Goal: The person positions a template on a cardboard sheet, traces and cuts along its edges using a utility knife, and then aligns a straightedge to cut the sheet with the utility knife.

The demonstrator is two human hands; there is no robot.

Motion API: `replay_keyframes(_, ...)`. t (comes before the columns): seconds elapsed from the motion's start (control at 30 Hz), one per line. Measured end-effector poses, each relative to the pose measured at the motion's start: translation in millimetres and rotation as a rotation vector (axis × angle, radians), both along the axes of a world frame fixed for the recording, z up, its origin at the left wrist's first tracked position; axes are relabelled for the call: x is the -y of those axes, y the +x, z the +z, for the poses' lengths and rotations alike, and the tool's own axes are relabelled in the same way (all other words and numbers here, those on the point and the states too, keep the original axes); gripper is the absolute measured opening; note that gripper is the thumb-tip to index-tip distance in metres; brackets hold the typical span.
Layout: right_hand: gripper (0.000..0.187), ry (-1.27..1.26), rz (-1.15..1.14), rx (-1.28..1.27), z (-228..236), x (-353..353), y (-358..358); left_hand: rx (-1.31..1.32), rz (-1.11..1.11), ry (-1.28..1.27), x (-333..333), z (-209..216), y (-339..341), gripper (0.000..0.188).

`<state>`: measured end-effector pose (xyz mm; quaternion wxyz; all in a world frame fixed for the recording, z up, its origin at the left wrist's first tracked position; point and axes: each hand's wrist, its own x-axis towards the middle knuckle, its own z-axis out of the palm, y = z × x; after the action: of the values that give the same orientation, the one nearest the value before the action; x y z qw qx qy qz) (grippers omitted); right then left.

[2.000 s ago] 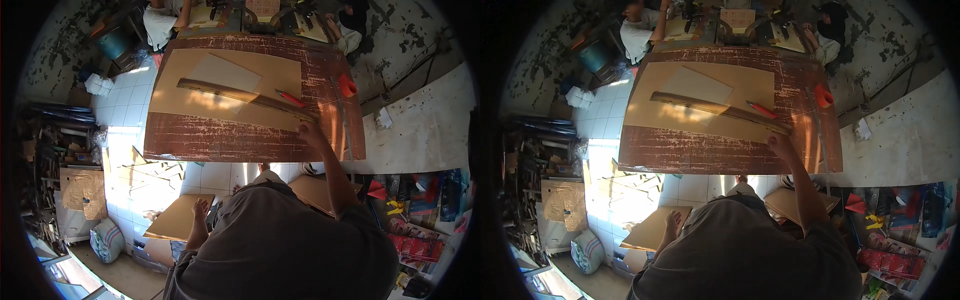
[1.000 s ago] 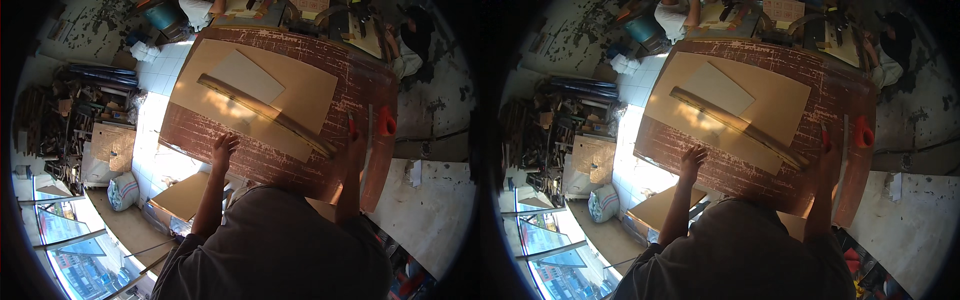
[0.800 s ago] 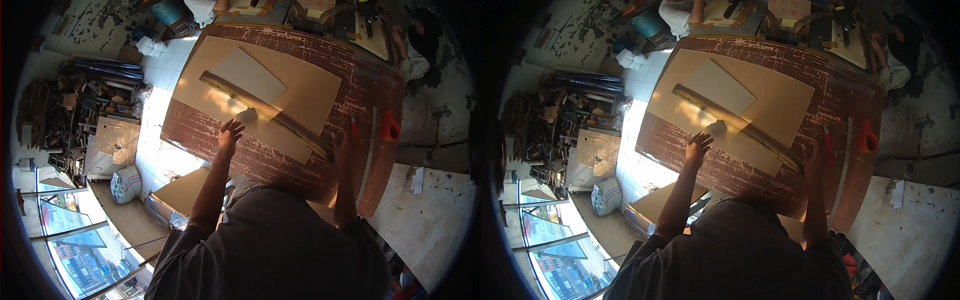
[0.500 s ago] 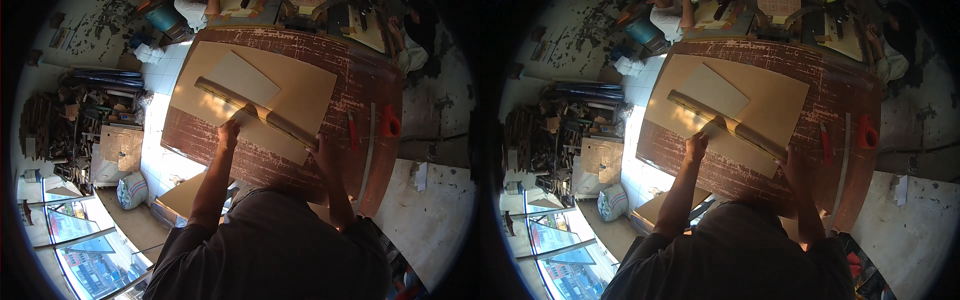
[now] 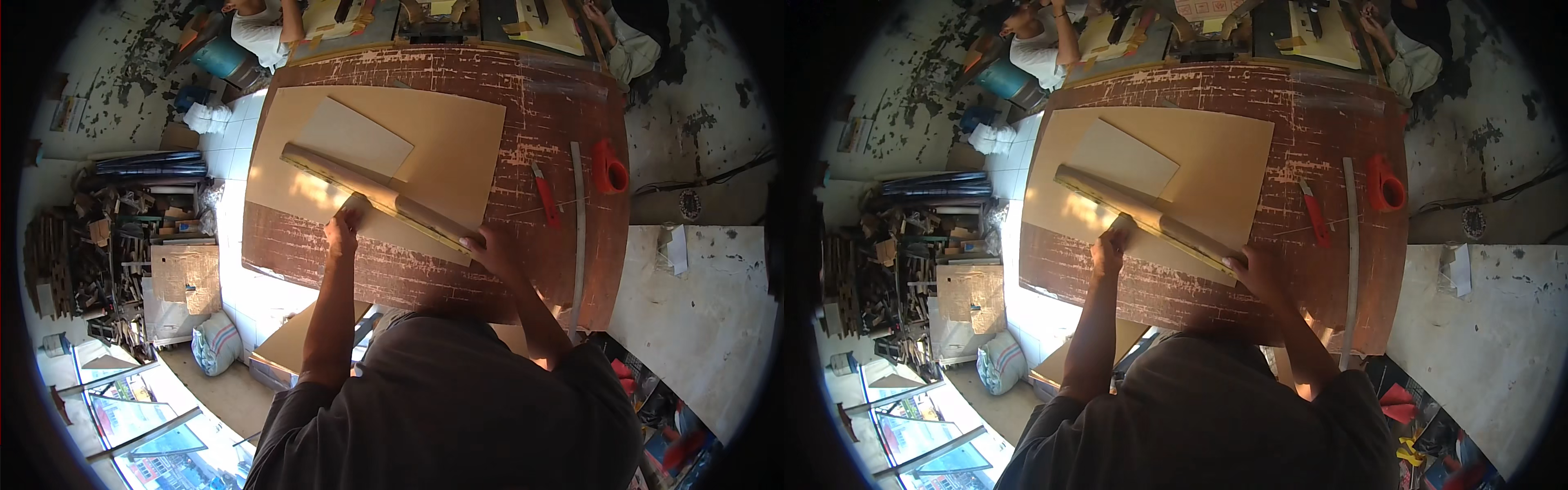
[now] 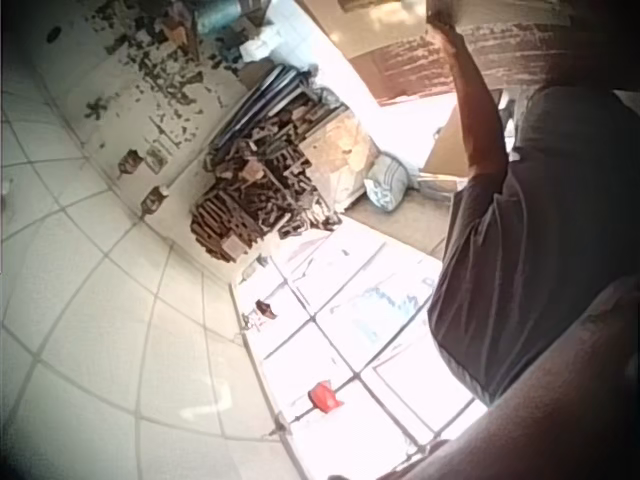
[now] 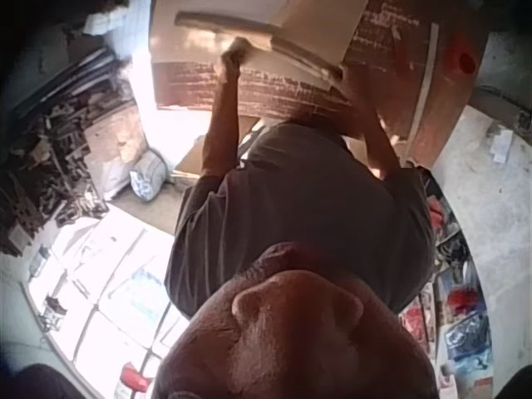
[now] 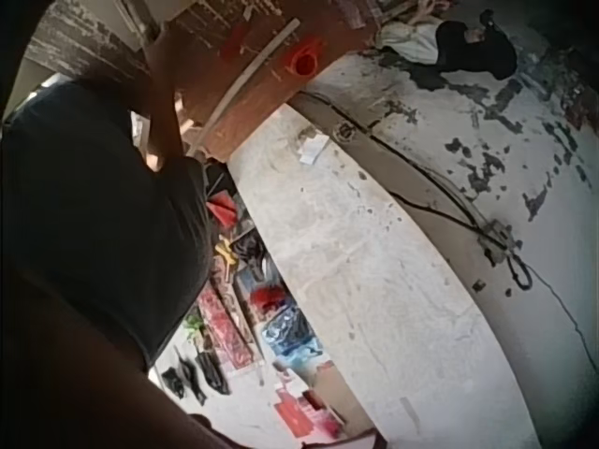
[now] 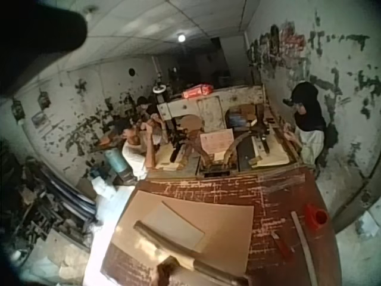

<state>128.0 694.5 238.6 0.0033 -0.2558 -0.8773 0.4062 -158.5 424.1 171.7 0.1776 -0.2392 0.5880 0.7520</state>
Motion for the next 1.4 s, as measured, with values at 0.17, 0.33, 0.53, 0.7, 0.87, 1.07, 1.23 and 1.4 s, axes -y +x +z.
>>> replay_keyframes(0.17, 0.045, -0.247, -0.202, -0.013, -1, 20, 27, 0.05, -0.063, 0.03, -5, 7, 5, 0.027)
replay_keyframes(0.33, 0.045, -0.257, -0.384, -0.104, -9, 32, 69, -0.028, -0.142, -0.004, 8, -4, 2, 0.026)
replay_keyframes(0.53, 0.042, -0.047, -0.614, -0.103, -19, 44, 112, -0.102, -0.228, -0.029, 6, -2, 8, 0.02)
replay_keyframes(0.7, 0.043, -0.063, -0.804, -0.142, -22, 59, 121, -0.187, -0.238, 0.056, 21, -10, 6, 0.021)
replay_keyframes(0.87, 0.047, -0.028, -0.927, -0.239, -25, 66, 119, -0.346, -0.303, 0.117, 17, 3, 7, 0.033)
replay_keyframes(1.07, 0.049, -0.131, -1.066, -0.286, -31, 78, 100, -0.361, -0.186, -0.246, 64, 32, -56, 0.032)
replay_keyframes(1.23, 0.042, 0.083, -1.007, -0.214, -43, 69, 88, -0.814, -0.106, -0.485, 152, 17, -137, 0.029)
replay_keyframes(1.4, 0.053, 0.237, -0.925, 0.118, -54, 55, 104, -0.837, -0.238, -1.002, 204, 18, -206, 0.037)
